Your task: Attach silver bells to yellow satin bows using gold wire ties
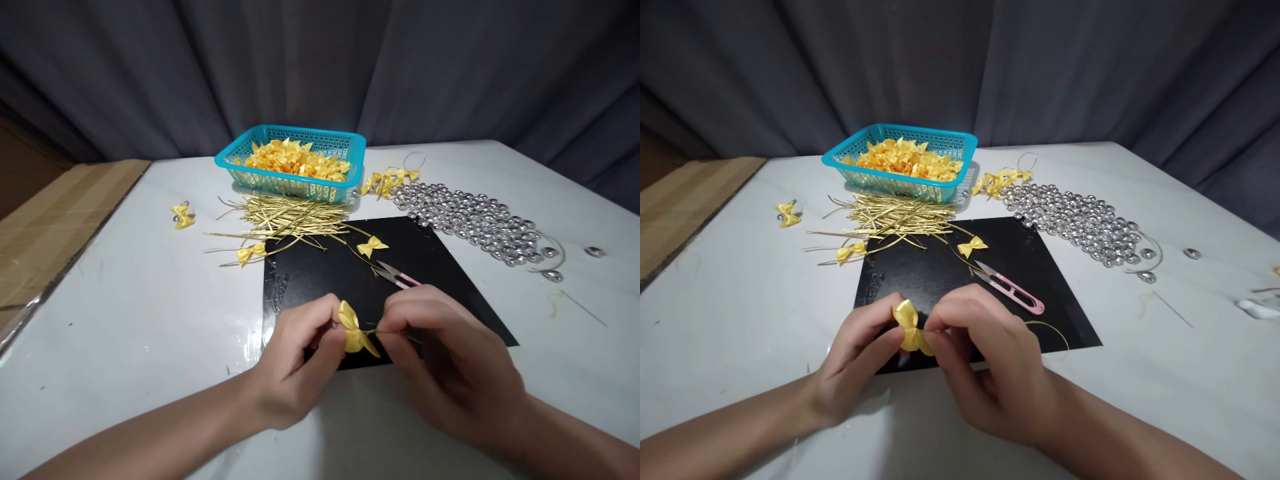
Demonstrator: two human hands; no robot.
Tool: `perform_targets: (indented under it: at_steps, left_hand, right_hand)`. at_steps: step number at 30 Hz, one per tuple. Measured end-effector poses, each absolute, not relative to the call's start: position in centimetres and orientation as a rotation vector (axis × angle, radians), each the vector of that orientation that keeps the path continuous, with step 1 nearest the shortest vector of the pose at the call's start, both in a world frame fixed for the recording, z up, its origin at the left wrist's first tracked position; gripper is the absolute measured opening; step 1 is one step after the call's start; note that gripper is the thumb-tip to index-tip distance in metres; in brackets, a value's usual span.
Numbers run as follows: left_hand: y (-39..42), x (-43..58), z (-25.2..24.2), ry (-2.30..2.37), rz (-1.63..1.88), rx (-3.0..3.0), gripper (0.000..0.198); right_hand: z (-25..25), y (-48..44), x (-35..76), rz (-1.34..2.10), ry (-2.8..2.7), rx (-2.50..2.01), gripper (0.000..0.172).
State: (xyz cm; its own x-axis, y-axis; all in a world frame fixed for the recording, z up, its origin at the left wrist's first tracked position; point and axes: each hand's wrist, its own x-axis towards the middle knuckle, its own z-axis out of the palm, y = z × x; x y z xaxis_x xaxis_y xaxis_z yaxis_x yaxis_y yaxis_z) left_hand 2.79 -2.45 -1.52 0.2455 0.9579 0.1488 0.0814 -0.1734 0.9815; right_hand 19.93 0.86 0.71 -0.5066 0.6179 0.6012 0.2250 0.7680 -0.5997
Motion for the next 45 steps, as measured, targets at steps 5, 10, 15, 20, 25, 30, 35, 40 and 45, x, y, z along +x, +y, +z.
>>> perform_targets:
  at_steps: [5, 10, 15, 20, 25, 30, 35, 40, 45]
  left_hand:
    - [-2.4, 2.8, -1.5, 0.976, 1.100, 1.497, 0.024]
    - [-2.4, 2.9, -1.4, 1.023, 1.087, 1.497, 0.024]
    - [-2.4, 3.1, -1.7, 1.050, 1.100, 1.451, 0.018]
    - [-2.2, 3.1, -1.6, 1.081, 1.054, 1.445, 0.021]
    - [-2.1, 3.1, -1.3, 1.080, 1.007, 1.574, 0.023]
    - [-2.1, 3.2, -1.3, 1.047, 1.003, 1.619, 0.025]
    - [-2.1, 3.5, -0.9, 1.030, 1.020, 1.625, 0.025]
    - [-2.0, 3.7, -1.2, 1.105, 1.000, 1.604, 0.025]
    - [-2.0, 3.7, -1.4, 1.198, 0.958, 1.562, 0.025]
  right_hand:
    - [0.4, 1.2, 19.8, 0.698, -2.096, -0.576, 0.020]
    - [0.1, 1.3, 20.0, 0.580, -2.209, -0.507, 0.022]
    - [-0.3, 1.7, 20.2, 0.518, -2.195, -0.544, 0.022]
    - [-0.1, 1.9, 20.2, 0.395, -2.287, -0.462, 0.020]
    - [0.1, 1.7, 19.9, 0.349, -2.324, -0.381, 0.020]
    - [-0.1, 1.1, 20.1, 0.474, -2.281, -0.422, 0.024]
    - [0.1, 0.5, 20.2, 0.540, -2.220, -0.533, 0.024]
    - [-0.3, 1.2, 20.0, 0.652, -2.239, -0.503, 0.021]
    - [-0.7, 1.8, 19.9, 0.790, -2.292, -0.456, 0.022]
